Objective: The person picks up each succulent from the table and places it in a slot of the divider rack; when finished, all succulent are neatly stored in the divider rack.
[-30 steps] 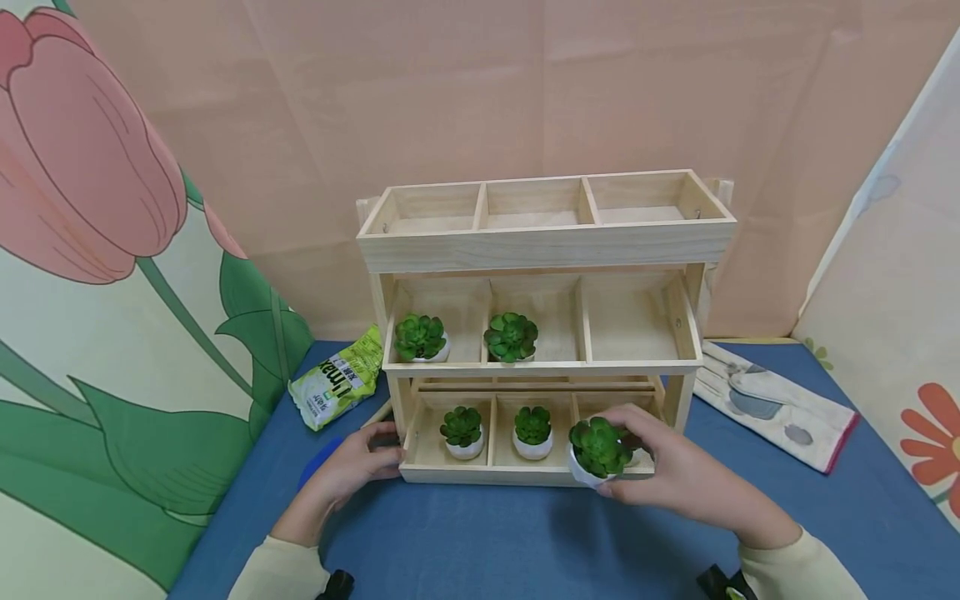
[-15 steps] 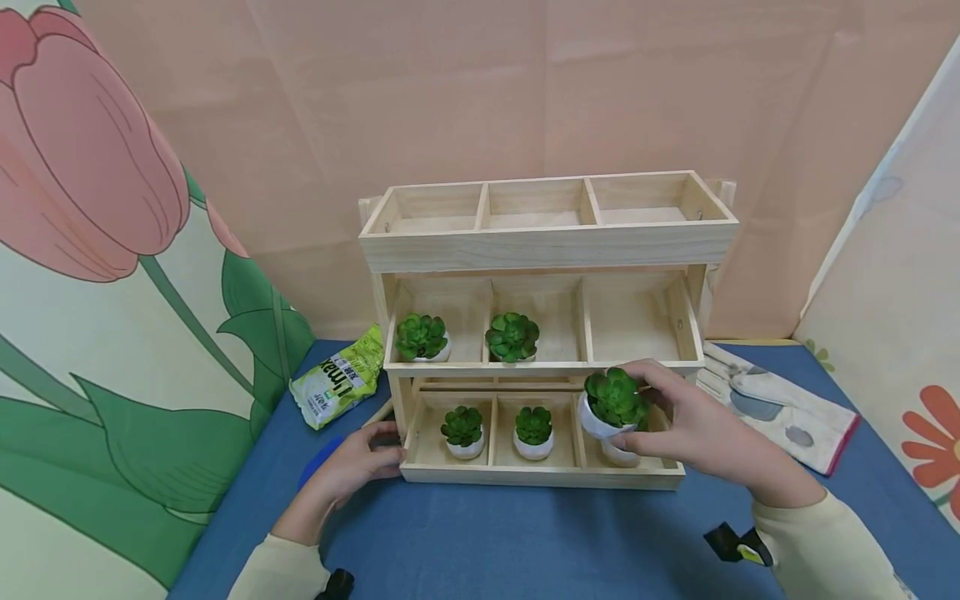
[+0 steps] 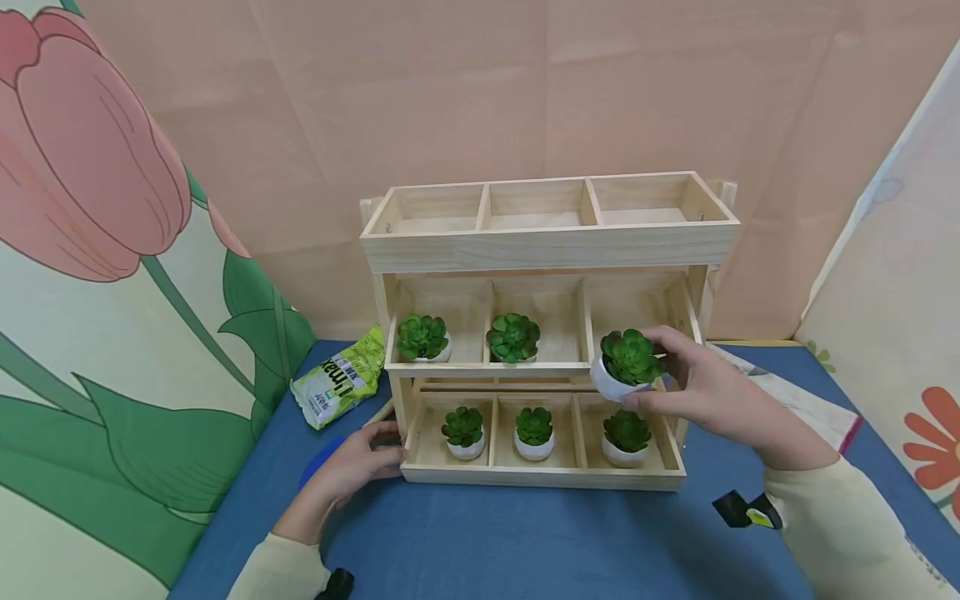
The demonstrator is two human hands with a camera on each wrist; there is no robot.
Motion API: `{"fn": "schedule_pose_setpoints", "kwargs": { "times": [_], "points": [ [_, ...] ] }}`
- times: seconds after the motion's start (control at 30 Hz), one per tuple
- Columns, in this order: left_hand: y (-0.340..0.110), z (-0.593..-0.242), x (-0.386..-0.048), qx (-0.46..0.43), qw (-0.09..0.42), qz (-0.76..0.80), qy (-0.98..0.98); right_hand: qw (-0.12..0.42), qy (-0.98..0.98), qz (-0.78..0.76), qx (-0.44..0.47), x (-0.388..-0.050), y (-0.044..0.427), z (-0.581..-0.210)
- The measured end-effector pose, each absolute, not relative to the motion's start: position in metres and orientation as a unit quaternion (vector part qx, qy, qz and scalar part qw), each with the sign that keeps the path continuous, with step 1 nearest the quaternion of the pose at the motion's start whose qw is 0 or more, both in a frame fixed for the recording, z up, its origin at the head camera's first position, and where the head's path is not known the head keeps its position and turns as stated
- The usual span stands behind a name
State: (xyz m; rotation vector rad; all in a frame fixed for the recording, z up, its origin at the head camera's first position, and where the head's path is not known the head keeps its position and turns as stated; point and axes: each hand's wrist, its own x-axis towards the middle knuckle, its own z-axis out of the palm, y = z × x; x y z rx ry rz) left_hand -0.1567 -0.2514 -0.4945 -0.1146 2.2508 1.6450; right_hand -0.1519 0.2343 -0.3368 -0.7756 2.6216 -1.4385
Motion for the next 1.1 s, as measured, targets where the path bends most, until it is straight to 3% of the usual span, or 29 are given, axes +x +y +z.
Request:
{"fn": "schedule_pose_setpoints", "kwargs": {
  "times": [0.37, 1.1],
  "points": [
    [-0.250, -0.492, -0.156, -0.045, 0.173, 0.573, 0.800, 0.023, 0.886, -0.425, -0.185, -0.177, 0.248, -0.321],
    [-0.250, -0.491, -0.154, -0.046, 0.175, 0.581, 0.793, 0.021, 0.903, -0.389, -0.182, -0.223, 0.247, -0.315]
  ]
}}
